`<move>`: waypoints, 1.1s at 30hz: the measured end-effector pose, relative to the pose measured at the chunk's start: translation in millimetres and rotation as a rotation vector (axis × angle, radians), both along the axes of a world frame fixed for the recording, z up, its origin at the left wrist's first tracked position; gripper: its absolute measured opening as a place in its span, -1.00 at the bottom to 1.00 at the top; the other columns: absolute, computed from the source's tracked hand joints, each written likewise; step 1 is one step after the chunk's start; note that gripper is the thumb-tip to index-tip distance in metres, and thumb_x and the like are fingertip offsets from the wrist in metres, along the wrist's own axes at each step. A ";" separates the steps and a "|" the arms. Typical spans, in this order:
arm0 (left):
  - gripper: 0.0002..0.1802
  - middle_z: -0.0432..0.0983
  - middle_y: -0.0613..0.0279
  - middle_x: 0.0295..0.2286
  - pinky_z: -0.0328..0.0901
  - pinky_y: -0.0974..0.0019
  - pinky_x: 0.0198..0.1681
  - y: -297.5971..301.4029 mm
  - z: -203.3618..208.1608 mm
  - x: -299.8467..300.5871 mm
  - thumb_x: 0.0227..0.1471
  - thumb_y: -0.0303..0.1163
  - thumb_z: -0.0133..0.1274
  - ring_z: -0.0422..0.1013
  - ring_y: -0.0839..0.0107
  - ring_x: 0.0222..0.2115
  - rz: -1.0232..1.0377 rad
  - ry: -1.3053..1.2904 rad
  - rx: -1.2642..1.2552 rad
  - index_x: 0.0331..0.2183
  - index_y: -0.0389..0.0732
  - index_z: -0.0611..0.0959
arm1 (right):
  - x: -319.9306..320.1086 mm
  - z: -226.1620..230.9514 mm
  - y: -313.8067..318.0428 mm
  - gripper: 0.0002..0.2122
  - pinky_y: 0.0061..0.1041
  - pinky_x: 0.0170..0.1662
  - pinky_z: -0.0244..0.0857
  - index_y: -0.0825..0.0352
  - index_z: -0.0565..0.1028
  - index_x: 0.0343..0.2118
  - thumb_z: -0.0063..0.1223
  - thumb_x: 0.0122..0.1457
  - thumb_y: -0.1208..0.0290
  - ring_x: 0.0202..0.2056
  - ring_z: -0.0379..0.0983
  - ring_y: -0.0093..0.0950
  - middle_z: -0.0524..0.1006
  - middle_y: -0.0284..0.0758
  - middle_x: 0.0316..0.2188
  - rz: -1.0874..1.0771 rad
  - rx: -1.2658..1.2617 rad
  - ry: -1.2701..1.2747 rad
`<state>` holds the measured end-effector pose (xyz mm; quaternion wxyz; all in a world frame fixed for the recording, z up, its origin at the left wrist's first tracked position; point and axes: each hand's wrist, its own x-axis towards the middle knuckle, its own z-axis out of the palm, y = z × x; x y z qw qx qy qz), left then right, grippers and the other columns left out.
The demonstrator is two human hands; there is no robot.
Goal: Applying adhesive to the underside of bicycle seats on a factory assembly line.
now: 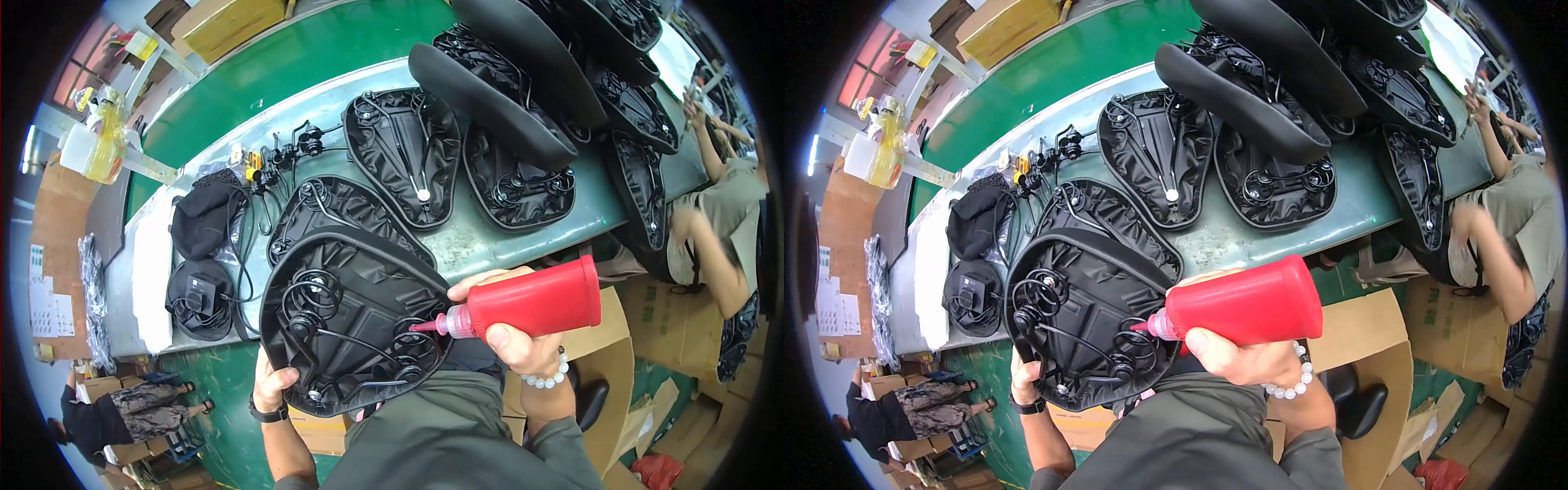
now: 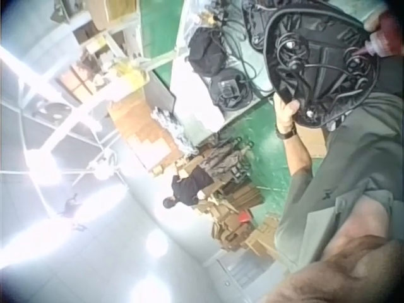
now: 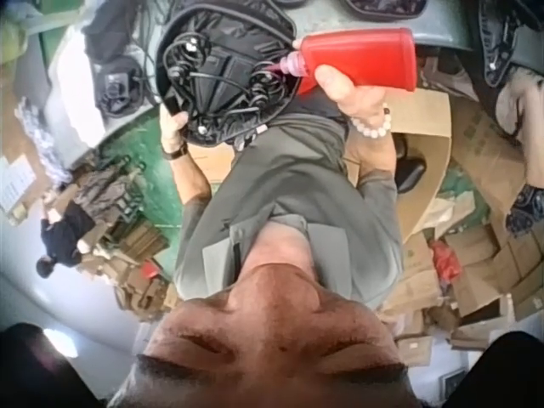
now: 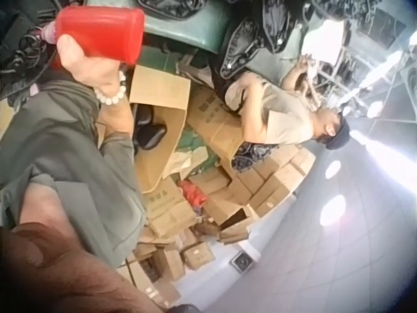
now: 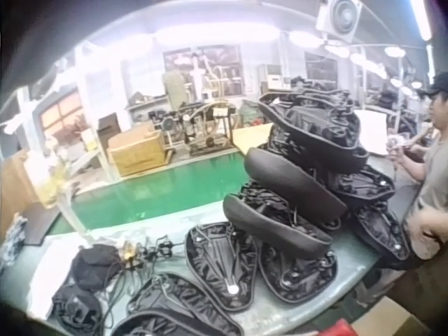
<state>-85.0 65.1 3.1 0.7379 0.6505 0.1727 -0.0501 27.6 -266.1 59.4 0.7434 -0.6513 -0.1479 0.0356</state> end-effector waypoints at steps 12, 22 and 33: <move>-0.29 0.50 0.23 -0.35 0.27 0.44 -0.28 -1.1 9.6 -2.6 -0.44 -0.14 0.20 0.39 0.47 -0.38 -0.046 -0.022 0.053 -0.20 -0.41 0.52 | 10.0 10.1 -5.1 -0.77 -0.34 -0.27 0.46 0.47 0.49 -0.46 0.17 -0.19 0.44 -0.33 0.55 -0.23 0.56 -0.16 -0.53 0.117 -0.168 -0.283; -0.08 0.39 0.16 -0.15 0.27 0.32 -0.08 3.9 6.4 5.3 -0.44 -0.28 0.26 0.37 0.34 -0.18 -0.071 -0.038 -0.061 0.03 -0.37 0.31 | 13.3 6.2 -5.0 -0.76 -0.33 -0.22 0.44 0.49 0.48 -0.44 0.16 -0.20 0.48 -0.33 0.55 -0.24 0.56 -0.08 -0.45 0.123 -0.178 -0.222; -0.35 0.46 0.29 -0.23 0.29 0.40 -0.15 20.6 23.6 35.5 -0.17 -0.26 0.09 0.39 0.47 -0.25 0.242 -0.161 -0.129 0.00 -0.33 0.39 | 19.9 -52.4 -6.7 -0.53 -0.28 -0.25 0.34 0.43 0.40 -0.24 0.07 -0.01 0.05 -0.42 0.45 -0.28 0.48 -0.23 -0.50 -0.313 0.681 0.369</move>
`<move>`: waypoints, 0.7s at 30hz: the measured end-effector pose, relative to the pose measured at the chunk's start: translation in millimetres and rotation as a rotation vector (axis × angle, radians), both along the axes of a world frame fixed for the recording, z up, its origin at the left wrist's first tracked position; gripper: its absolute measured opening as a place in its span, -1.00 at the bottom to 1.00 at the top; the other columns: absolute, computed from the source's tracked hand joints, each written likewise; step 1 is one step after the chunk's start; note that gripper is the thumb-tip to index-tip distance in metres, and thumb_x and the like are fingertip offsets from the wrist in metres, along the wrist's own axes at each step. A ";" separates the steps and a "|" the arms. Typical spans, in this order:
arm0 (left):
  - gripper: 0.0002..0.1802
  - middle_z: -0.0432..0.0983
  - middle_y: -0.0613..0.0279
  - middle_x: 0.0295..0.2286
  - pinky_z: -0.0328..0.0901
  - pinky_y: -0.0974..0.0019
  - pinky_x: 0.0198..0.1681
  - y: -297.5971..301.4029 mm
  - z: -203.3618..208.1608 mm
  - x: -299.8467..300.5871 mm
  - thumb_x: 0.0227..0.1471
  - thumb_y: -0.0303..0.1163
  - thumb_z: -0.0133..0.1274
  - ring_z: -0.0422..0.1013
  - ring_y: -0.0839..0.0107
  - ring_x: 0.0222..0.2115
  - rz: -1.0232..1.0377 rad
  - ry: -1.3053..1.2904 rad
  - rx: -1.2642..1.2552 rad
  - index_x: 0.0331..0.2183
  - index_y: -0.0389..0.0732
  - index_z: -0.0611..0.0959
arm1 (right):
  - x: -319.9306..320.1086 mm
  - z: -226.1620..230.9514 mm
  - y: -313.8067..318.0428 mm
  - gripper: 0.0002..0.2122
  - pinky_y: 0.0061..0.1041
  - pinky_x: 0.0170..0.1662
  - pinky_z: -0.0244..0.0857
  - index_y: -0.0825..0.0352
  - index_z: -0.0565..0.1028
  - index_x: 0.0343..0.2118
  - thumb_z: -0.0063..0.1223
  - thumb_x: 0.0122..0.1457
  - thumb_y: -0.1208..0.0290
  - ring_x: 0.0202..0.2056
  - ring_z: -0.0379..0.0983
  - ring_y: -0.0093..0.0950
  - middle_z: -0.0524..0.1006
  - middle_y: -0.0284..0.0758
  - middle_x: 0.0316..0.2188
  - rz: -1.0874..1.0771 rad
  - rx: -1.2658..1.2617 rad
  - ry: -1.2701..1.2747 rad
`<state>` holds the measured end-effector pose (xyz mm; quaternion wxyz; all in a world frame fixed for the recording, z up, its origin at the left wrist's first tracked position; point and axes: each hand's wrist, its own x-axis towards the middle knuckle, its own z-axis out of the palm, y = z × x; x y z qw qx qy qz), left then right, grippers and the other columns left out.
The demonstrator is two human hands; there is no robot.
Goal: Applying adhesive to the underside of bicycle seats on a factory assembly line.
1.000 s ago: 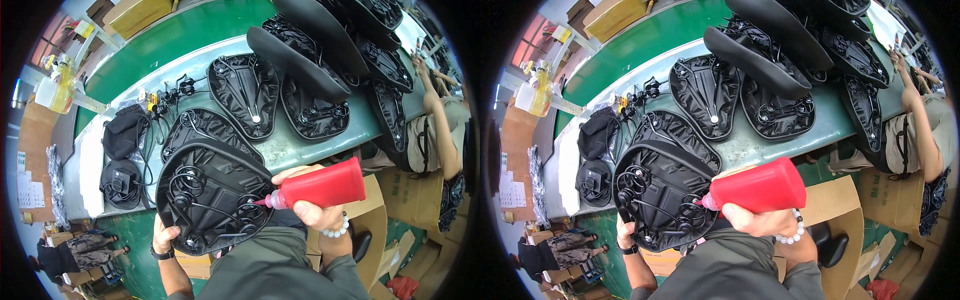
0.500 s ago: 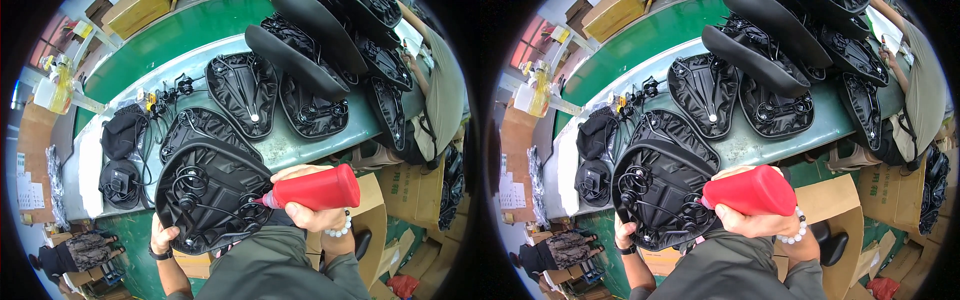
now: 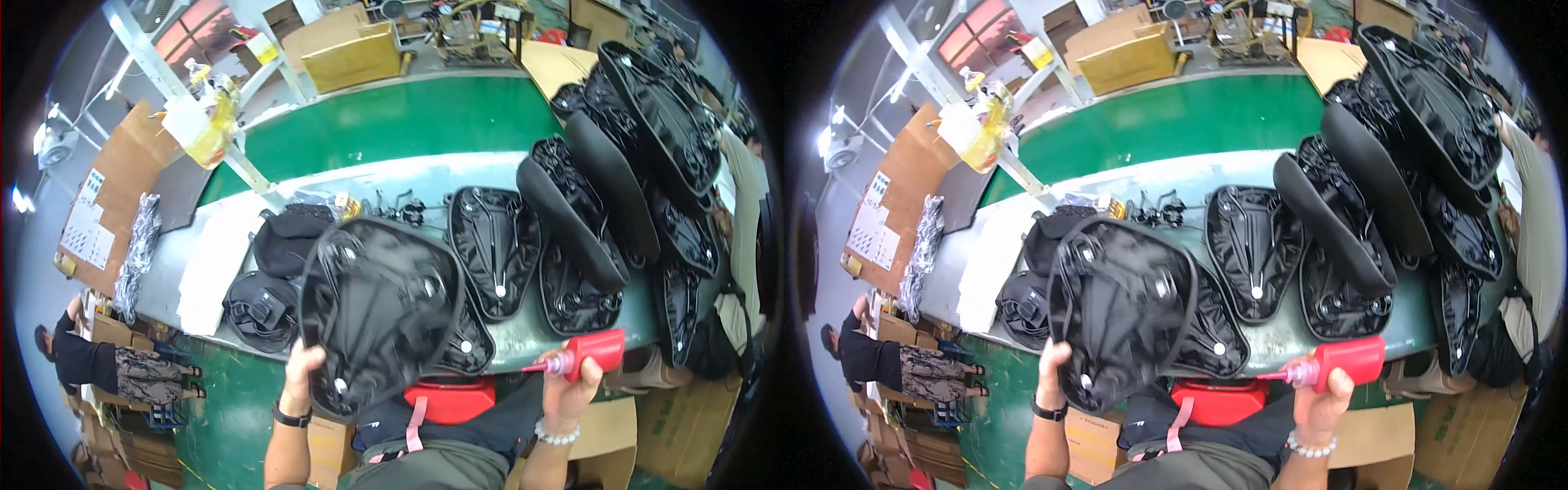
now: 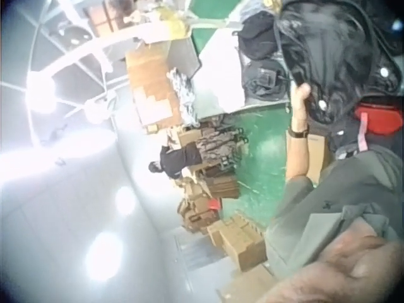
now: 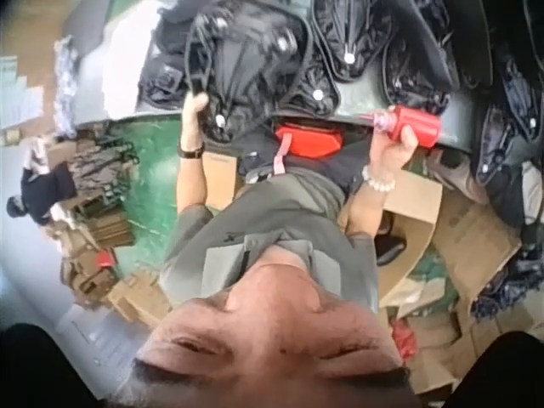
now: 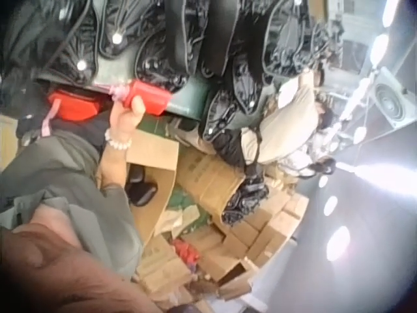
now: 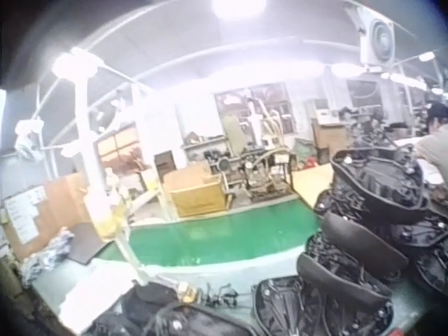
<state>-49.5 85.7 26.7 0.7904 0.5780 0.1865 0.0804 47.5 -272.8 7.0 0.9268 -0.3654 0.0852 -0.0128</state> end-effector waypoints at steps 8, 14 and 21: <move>-0.66 0.51 0.17 -0.25 0.40 0.28 -0.21 107.3 47.9 215.4 0.01 -0.18 0.01 0.48 0.41 -0.31 0.096 0.005 -0.059 -0.21 -0.18 0.51 | 30.0 -77.8 -3.8 -0.54 -0.27 -0.31 0.32 0.40 0.44 -0.31 0.12 -0.11 0.04 -0.45 0.44 -0.26 0.47 -0.24 -0.54 0.242 0.048 -0.063; -0.34 0.47 0.00 -0.24 0.37 0.21 -0.21 167.9 24.7 348.4 -0.21 -0.05 0.11 0.48 0.16 -0.28 0.618 0.174 0.465 -0.10 -0.25 0.41 | 52.2 -110.4 9.0 -0.58 -0.19 -0.15 0.36 0.45 0.46 -0.24 0.19 -0.15 0.27 -0.30 0.49 -0.14 0.52 0.00 -0.37 0.419 0.042 -0.106; -0.14 0.25 -0.29 0.03 0.14 0.09 0.11 232.9 -17.9 402.9 -0.05 0.17 0.00 0.25 -0.07 0.04 0.307 0.246 1.372 0.06 -0.36 0.37 | 62.5 -121.9 7.3 -0.57 -0.19 -0.16 0.34 0.45 0.49 -0.23 0.18 -0.13 0.24 -0.27 0.45 -0.12 0.51 0.04 -0.32 0.625 0.221 -0.236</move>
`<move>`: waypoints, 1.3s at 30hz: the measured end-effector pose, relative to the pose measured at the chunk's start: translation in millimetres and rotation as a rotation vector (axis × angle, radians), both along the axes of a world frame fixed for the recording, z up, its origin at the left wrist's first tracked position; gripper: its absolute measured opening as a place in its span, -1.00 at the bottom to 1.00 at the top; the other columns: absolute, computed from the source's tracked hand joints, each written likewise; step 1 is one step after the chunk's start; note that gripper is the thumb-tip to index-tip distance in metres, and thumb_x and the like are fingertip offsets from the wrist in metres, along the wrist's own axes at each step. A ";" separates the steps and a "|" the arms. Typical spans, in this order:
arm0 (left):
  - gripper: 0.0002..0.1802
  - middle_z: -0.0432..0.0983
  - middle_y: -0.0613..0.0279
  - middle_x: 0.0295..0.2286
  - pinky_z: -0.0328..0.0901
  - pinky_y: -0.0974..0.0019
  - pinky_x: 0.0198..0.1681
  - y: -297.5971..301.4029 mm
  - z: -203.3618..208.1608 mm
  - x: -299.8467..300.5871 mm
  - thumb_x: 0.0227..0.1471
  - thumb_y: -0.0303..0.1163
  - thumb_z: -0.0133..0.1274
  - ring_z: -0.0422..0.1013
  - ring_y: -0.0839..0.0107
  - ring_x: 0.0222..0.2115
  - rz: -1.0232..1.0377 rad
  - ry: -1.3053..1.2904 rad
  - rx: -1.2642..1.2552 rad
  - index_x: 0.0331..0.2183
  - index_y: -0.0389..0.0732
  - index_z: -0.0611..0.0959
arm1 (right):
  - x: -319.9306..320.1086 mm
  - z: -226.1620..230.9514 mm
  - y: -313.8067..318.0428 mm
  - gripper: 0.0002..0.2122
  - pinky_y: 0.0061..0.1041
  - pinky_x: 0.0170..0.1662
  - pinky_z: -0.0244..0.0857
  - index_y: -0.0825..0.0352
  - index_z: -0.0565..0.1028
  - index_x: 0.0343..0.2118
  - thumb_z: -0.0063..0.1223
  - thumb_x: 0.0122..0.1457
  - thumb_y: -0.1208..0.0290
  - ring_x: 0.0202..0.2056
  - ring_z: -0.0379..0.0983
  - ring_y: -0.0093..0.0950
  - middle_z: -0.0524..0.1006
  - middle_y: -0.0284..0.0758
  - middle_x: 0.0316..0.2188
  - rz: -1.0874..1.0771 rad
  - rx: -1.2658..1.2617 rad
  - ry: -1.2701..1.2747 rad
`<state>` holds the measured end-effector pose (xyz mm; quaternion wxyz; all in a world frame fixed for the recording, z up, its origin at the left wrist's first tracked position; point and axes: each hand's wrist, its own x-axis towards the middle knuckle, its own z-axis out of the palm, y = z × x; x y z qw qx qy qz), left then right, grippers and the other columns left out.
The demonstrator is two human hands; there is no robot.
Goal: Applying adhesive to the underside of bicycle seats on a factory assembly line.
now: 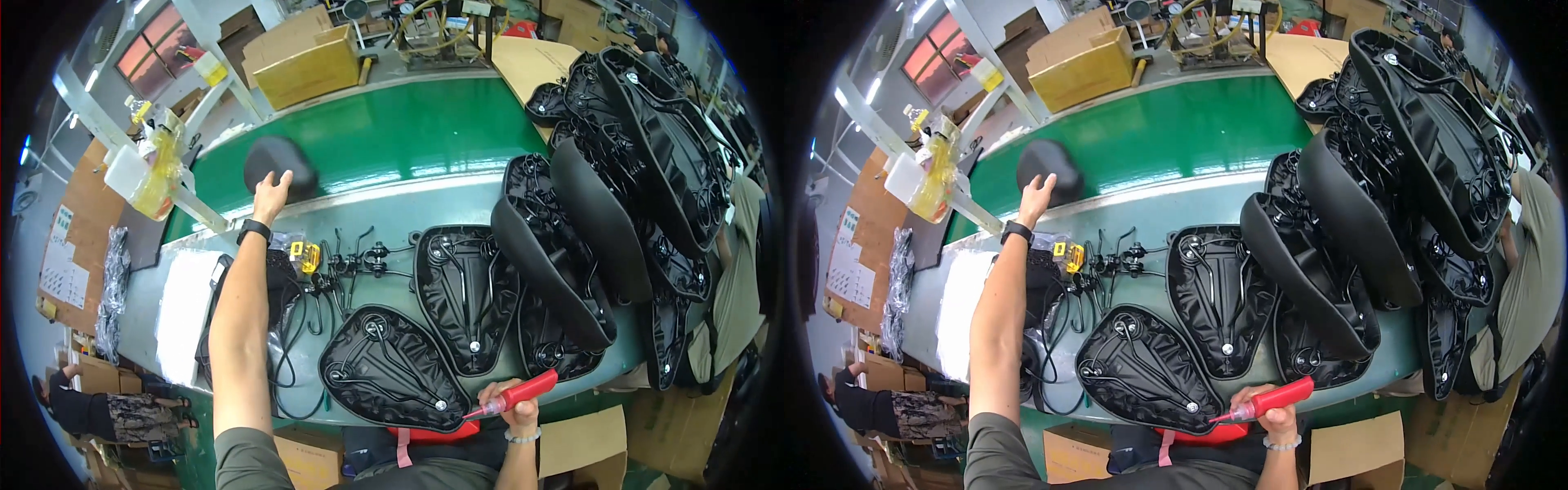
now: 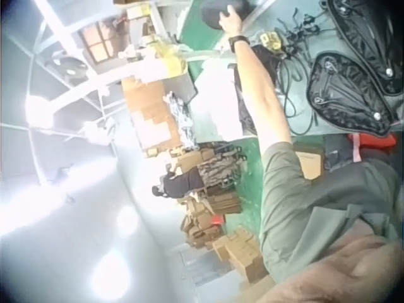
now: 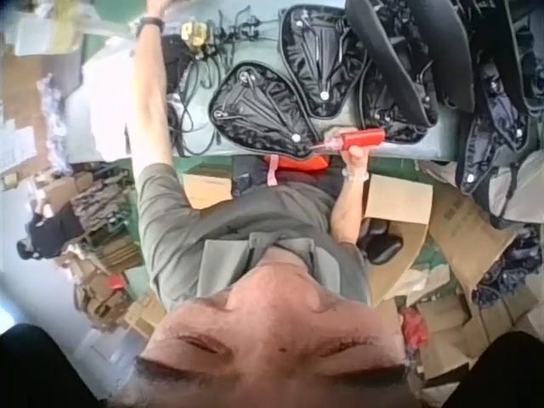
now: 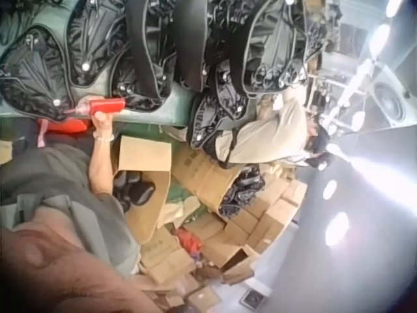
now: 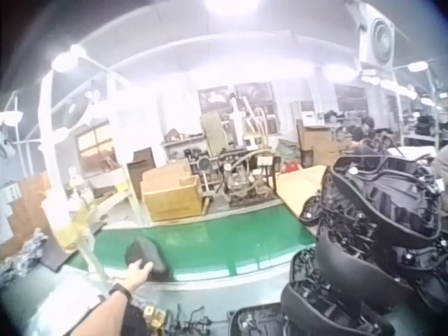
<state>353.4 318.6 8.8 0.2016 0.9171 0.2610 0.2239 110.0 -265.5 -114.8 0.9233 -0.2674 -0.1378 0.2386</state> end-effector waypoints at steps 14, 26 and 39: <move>-0.33 0.37 -0.28 -0.13 0.28 0.17 -0.03 -285.0 -2.7 -368.2 0.03 -0.08 0.12 0.40 0.02 -0.18 -0.238 -0.317 -0.418 -0.03 -0.41 0.35 | -21.1 6.4 13.4 -0.55 -0.39 -0.02 0.23 0.49 0.40 -0.06 0.07 0.06 0.26 -0.16 0.43 -0.38 0.52 -0.22 -0.18 -0.042 -0.053 0.070; -0.15 0.00 -0.11 0.19 -0.20 0.29 0.25 -257.1 -97.2 -371.3 -0.09 -0.42 -0.02 -0.10 0.22 0.23 -0.282 -0.117 -1.009 0.20 -0.45 0.03 | -115.7 45.4 43.6 -0.63 -0.34 0.06 0.26 0.53 0.43 -0.08 0.06 0.06 0.44 -0.10 0.46 -0.32 0.52 -0.17 -0.15 0.019 -0.148 0.022; -0.29 0.20 -0.14 0.09 0.16 0.25 0.10 -212.6 -58.7 -373.6 0.12 -0.22 0.03 0.22 0.18 0.09 -0.381 -0.023 -1.206 0.18 -0.32 0.15 | -110.9 81.4 99.4 -0.57 -0.35 -0.19 0.38 0.46 0.41 -0.13 0.18 0.00 0.28 -0.32 0.47 -0.35 0.52 -0.17 -0.31 -0.426 -0.620 -0.123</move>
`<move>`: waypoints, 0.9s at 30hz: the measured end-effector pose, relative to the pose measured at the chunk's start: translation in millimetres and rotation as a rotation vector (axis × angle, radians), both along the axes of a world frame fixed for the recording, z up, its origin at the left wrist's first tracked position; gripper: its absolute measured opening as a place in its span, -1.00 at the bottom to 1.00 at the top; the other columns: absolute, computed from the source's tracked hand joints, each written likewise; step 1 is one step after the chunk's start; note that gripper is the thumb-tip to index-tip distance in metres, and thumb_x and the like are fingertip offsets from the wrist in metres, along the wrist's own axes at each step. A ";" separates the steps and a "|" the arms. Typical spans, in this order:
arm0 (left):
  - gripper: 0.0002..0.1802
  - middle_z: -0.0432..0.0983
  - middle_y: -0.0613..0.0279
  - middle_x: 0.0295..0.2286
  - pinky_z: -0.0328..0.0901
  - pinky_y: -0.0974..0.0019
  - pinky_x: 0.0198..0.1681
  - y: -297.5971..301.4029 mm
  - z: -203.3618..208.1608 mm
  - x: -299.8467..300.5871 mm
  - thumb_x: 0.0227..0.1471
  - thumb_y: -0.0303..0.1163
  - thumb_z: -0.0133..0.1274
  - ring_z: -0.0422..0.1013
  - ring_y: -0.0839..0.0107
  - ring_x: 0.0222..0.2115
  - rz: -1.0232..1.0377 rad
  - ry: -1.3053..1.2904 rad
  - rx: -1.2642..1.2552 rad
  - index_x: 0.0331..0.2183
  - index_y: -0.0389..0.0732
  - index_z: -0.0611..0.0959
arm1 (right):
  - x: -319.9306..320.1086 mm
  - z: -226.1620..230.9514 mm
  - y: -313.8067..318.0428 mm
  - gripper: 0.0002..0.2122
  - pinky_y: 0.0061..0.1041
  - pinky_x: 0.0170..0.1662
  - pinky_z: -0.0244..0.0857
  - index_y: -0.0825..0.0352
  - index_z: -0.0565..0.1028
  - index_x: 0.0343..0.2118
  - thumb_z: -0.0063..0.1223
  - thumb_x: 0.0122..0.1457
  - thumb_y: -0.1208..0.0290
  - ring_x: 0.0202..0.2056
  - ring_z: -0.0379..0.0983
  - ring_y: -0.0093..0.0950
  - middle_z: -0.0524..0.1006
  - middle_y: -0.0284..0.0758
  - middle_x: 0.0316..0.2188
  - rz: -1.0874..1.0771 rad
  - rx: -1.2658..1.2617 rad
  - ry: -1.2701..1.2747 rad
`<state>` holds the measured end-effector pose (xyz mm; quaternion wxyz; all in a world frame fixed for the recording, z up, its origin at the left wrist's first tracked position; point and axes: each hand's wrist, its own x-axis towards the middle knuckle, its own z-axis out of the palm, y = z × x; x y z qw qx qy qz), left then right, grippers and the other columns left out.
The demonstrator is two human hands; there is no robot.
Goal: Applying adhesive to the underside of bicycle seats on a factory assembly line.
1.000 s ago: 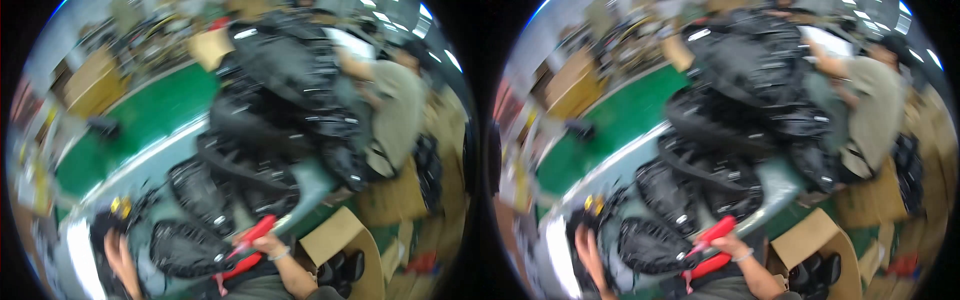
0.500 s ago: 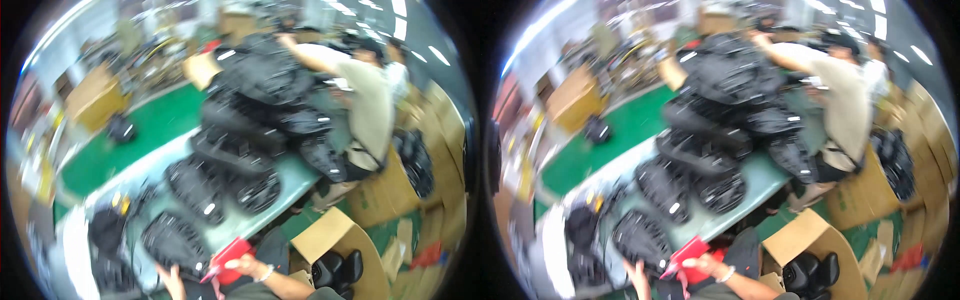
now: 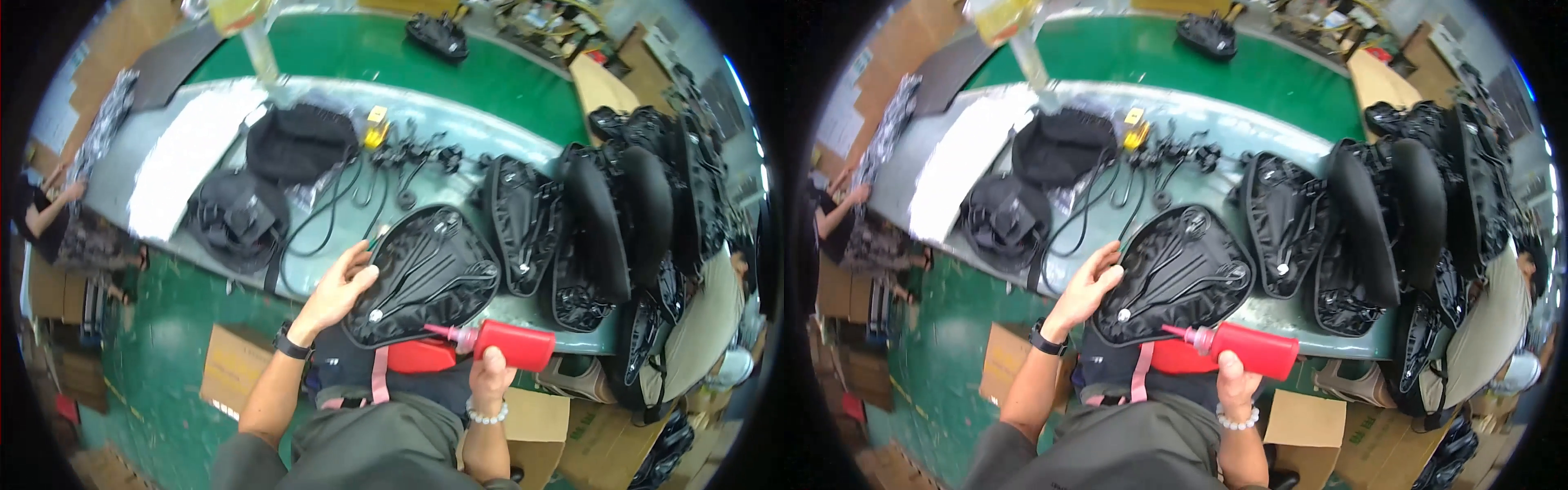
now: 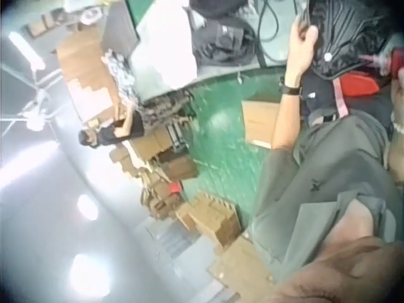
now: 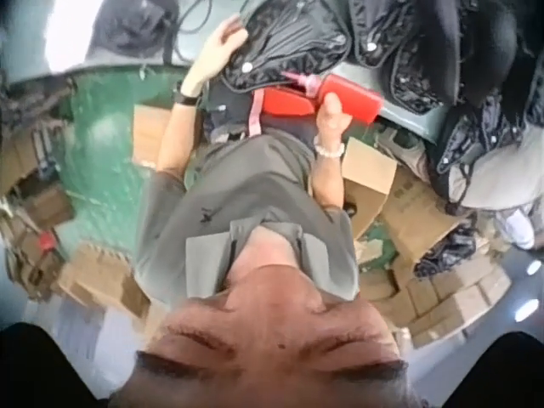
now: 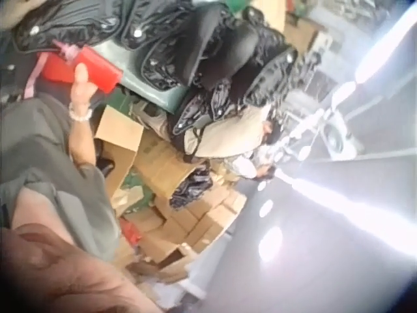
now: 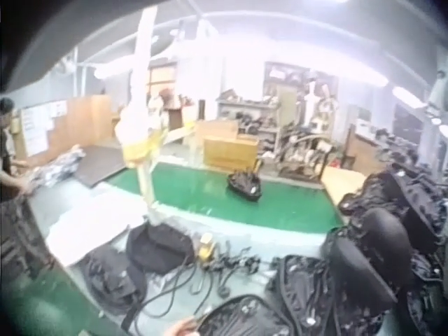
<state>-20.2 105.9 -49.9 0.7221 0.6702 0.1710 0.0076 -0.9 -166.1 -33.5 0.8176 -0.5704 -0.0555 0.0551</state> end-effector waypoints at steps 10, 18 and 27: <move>-0.32 0.16 0.03 0.13 0.02 0.28 0.19 -15.1 -31.5 -32.4 0.08 -0.38 0.03 0.11 0.28 0.16 0.047 -0.095 -0.198 0.17 -0.35 0.18 | -2.2 -12.6 55.2 -0.67 -0.40 -0.18 0.33 0.48 0.46 -0.23 0.17 0.02 0.34 -0.28 0.45 -0.36 0.52 -0.20 -0.34 0.133 -0.345 -0.268; -0.35 0.20 0.02 0.11 0.02 0.28 0.19 -18.1 -28.7 -32.1 0.07 -0.39 0.03 0.14 0.31 0.14 0.056 -0.099 -0.168 0.15 -0.36 0.21 | 4.7 -7.6 61.1 -0.72 -0.40 -0.32 0.36 0.43 0.51 -0.36 0.17 -0.02 0.28 -0.45 0.48 -0.31 0.54 -0.22 -0.47 0.195 -0.452 -0.305; -0.36 0.25 0.04 0.08 0.09 0.30 0.14 -16.3 -27.5 -30.0 0.07 -0.41 0.02 0.18 0.32 0.11 0.065 -0.078 -0.169 0.15 -0.36 0.22 | 13.3 -12.7 59.2 -0.69 -0.40 -0.31 0.38 0.41 0.52 -0.35 0.18 -0.05 0.25 -0.47 0.50 -0.29 0.56 -0.22 -0.48 0.230 -0.526 -0.420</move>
